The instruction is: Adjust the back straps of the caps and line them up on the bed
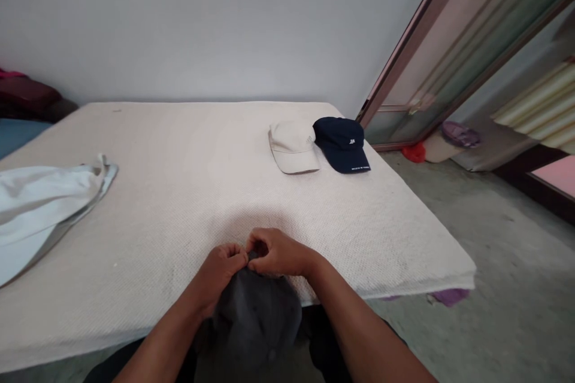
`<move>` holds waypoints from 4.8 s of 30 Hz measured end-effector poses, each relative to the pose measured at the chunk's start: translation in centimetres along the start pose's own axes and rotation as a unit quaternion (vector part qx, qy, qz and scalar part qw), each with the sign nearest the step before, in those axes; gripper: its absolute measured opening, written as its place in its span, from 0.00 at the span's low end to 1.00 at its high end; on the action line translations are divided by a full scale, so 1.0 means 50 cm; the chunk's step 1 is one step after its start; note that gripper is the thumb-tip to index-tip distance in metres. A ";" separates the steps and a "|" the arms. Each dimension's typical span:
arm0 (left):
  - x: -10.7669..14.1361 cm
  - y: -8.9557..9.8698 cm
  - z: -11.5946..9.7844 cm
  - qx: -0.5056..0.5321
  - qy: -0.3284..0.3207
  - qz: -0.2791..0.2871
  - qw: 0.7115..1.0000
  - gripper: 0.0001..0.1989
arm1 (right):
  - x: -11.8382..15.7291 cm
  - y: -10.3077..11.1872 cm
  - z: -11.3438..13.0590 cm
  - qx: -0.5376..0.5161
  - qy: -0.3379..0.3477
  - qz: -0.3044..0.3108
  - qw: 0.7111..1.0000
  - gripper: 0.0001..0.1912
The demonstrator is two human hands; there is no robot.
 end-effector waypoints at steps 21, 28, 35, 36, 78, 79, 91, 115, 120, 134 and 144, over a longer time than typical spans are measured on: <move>0.003 -0.013 0.003 0.070 -0.010 0.046 0.996 0.08 | 0.003 0.005 0.014 0.013 0.022 -0.008 1.000 0.08; 0.013 -0.014 -0.002 0.133 -0.011 0.072 0.988 0.08 | 0.004 0.005 0.023 0.015 0.040 -0.014 0.999 0.08; 0.005 0.006 -0.003 0.134 -0.004 0.019 0.991 0.07 | -0.001 0.002 0.015 0.016 0.035 -0.059 0.998 0.09; 0.004 0.009 -0.005 0.129 -0.006 0.010 0.992 0.07 | -0.003 0.001 0.012 0.007 0.033 -0.059 0.998 0.10; 0.016 0.022 -0.035 0.187 -0.049 0.005 0.981 0.10 | -0.014 0.012 0.000 -0.177 0.009 -0.044 0.983 0.11; 0.017 0.019 -0.034 0.177 -0.048 0.011 0.983 0.11 | -0.013 0.012 0.001 -0.171 0.011 -0.043 0.984 0.11; 0.016 -0.005 -0.030 0.190 -0.028 0.024 0.981 0.07 | -0.003 0.013 0.010 -0.092 0.011 -0.034 0.995 0.09; 0.044 0.064 -0.093 -0.099 -0.202 -0.136 0.965 0.11 | -0.014 -0.002 0.020 -0.181 0.023 -0.054 0.982 0.09; 0.033 0.098 -0.067 0.017 -0.132 -0.144 0.981 0.09 | -0.004 0.005 0.026 -0.191 0.027 -0.042 0.980 0.07; 0.026 0.034 -0.063 0.206 -0.028 0.043 0.977 0.11 | -0.005 0.006 -0.006 -0.431 -0.040 -0.049 0.900 0.05; 0.049 0.035 -0.035 0.275 -0.003 0.109 0.955 0.09 | 0.005 -0.035 0.015 -0.464 -0.039 0.054 0.883 0.11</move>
Point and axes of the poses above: each hand's wrist, its own x-axis away from the middle knuckle, its own y-axis out of the back of the hand, z = x × y, the point moved 8 cm from there along -x, towards the middle knuckle, and after that the axes turned 11 degrees about -x, right-handed, at the moved point
